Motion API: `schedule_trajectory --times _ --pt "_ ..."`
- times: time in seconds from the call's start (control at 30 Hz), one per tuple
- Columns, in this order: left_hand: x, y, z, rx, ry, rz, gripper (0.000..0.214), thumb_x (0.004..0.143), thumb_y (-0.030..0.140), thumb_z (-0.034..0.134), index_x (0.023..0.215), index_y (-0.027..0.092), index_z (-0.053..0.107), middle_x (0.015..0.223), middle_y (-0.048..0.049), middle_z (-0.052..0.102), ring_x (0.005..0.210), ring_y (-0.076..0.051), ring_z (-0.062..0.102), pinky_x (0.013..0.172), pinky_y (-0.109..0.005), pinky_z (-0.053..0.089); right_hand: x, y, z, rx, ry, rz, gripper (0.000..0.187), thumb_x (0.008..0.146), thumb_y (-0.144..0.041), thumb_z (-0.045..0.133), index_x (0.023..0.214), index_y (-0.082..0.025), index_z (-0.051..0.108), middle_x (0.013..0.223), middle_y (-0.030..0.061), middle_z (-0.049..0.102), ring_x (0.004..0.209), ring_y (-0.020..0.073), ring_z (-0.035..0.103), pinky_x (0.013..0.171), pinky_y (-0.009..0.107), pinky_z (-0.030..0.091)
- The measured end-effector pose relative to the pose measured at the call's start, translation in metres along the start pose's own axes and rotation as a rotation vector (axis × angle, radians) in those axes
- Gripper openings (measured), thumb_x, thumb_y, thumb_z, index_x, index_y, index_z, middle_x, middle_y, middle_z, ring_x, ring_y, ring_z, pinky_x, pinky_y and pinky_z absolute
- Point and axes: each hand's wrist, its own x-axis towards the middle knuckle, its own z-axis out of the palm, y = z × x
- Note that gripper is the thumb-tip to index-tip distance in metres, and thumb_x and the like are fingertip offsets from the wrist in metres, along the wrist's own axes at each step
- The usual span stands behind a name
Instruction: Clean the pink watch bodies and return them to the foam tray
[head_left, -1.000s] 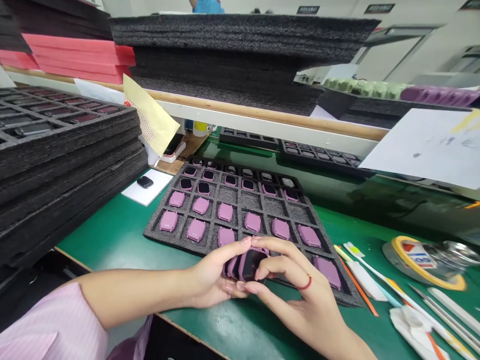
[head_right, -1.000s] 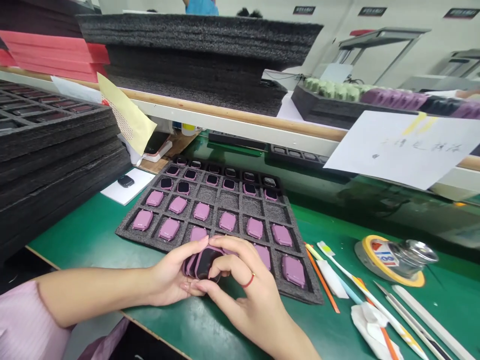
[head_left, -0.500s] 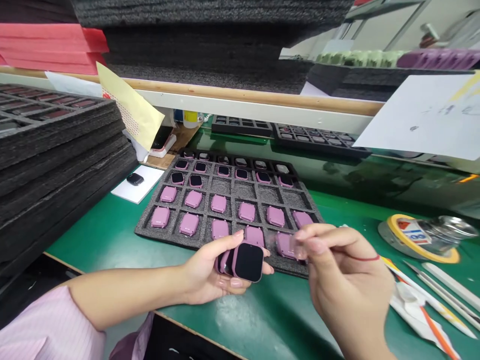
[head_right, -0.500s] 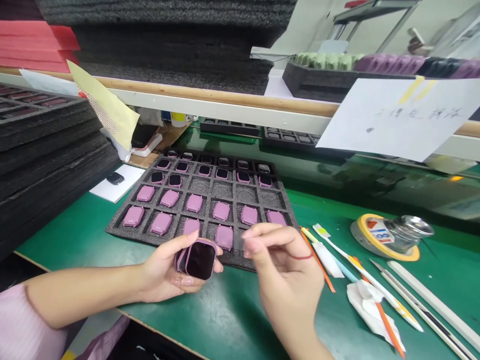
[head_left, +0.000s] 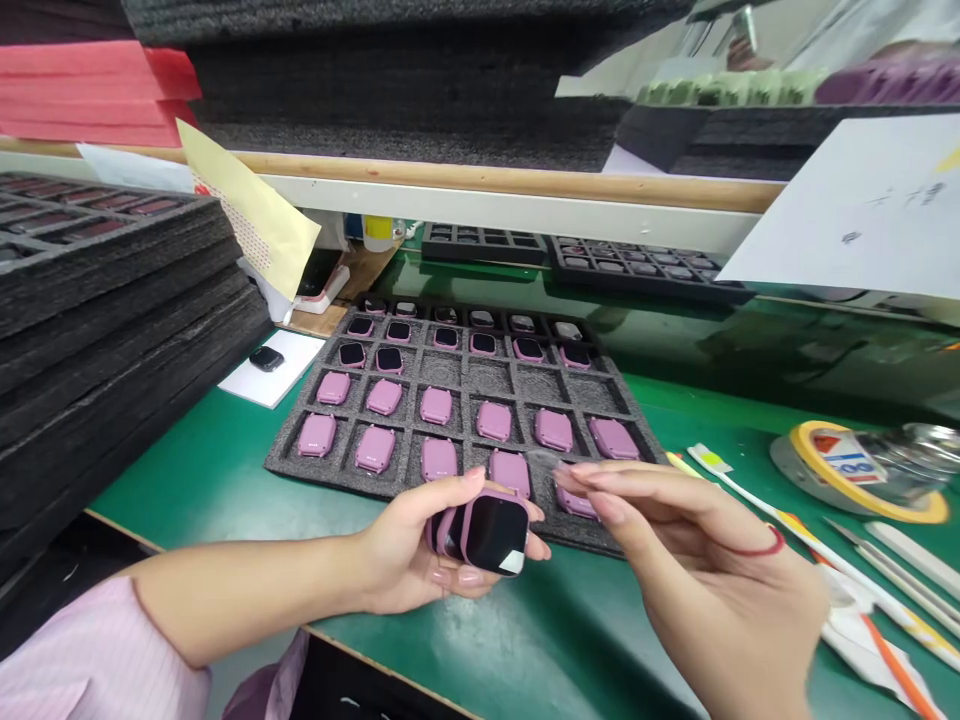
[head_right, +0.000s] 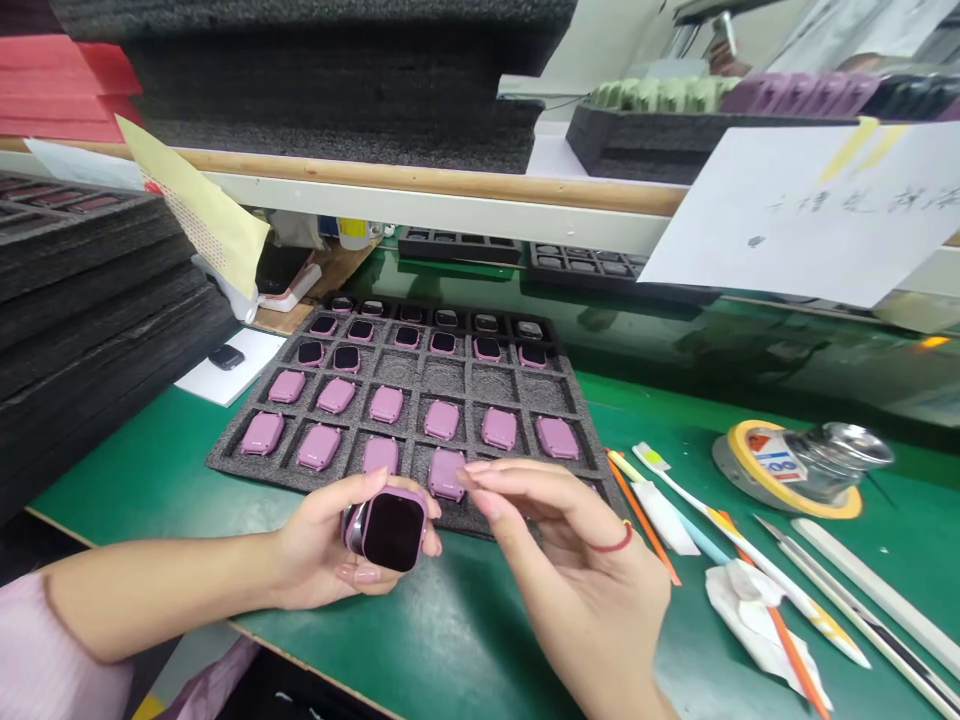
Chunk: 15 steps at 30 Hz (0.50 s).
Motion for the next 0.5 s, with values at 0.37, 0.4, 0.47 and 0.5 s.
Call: schedule_trajectory --times 0.37,0.4,0.47,0.5 --pt "-0.003 0.0 0.001 0.0 0.002 -0.027 0.042 0.084 0.053 0.069 0.094 0.012 0.073 0.062 -0.0022 0.061 0.04 -0.006 0.042 0.04 -0.022 0.011 -0.008 0.001 -0.017 -0.283 -0.274 -0.505 0.045 0.094 -0.009 0.063 0.135 -0.028 0.065 0.112 0.0014 0.077 0.101 0.0178 0.074 0.093 0.03 0.063" --pt "-0.003 0.0 0.001 -0.003 0.017 -0.038 0.043 0.083 0.054 0.07 0.094 0.012 0.073 0.059 -0.0004 0.058 0.04 -0.006 0.041 0.04 -0.022 0.011 -0.011 -0.001 -0.02 -0.293 -0.351 -0.507 0.045 0.099 -0.014 0.057 0.141 -0.029 0.06 0.116 0.0015 0.076 0.106 0.0184 0.073 0.097 0.031 0.061" --pt "-0.003 0.001 0.003 -0.01 0.051 -0.057 0.046 0.077 0.055 0.075 0.095 0.013 0.073 0.059 0.0007 0.056 0.039 -0.006 0.041 0.04 -0.021 0.01 -0.015 -0.006 -0.025 -0.322 -0.506 -0.513 0.043 0.106 -0.023 0.046 0.149 -0.028 0.052 0.122 0.0011 0.075 0.115 0.0192 0.07 0.106 0.032 0.056" --pt "-0.003 0.001 0.003 -0.015 0.063 -0.061 0.047 0.074 0.056 0.078 0.094 0.014 0.074 0.061 0.0004 0.058 0.04 -0.005 0.042 0.04 -0.021 0.01 -0.017 -0.009 -0.027 -0.341 -0.558 -0.512 0.043 0.108 -0.026 0.042 0.151 -0.027 0.05 0.124 0.0004 0.075 0.118 0.0189 0.068 0.11 0.031 0.053"
